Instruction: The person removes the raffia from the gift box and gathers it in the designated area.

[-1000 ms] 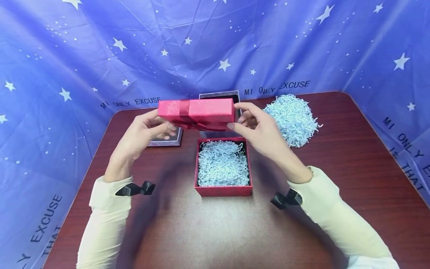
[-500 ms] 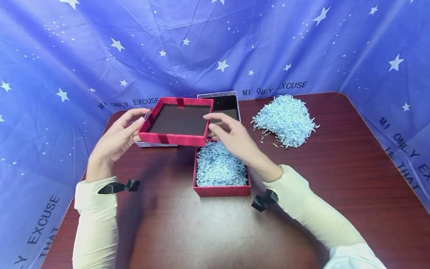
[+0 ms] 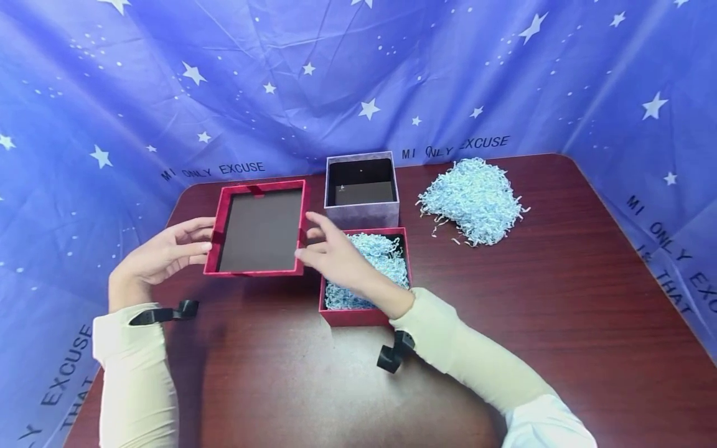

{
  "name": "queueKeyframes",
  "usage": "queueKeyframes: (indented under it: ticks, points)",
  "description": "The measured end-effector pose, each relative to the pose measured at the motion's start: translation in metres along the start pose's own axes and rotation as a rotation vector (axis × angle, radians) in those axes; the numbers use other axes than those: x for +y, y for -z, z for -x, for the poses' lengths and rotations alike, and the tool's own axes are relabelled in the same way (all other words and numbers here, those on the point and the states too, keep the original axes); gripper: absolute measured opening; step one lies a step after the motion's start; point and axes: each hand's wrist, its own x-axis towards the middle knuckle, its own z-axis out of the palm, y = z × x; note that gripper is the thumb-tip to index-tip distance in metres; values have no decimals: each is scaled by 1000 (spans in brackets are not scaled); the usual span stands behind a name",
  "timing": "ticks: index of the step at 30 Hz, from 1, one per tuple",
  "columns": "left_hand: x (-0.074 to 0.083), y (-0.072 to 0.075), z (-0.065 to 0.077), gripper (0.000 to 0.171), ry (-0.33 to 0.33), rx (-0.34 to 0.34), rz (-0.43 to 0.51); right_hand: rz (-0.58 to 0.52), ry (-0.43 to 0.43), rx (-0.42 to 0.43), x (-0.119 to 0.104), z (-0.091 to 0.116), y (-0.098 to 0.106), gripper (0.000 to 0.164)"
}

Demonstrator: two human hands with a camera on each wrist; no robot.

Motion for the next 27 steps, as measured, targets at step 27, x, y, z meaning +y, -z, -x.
queueKeyframes:
  ticks: [27]
  points:
    - [-45,36,47,31,254,-33,-48,73,-62,29,57,4,-101,79]
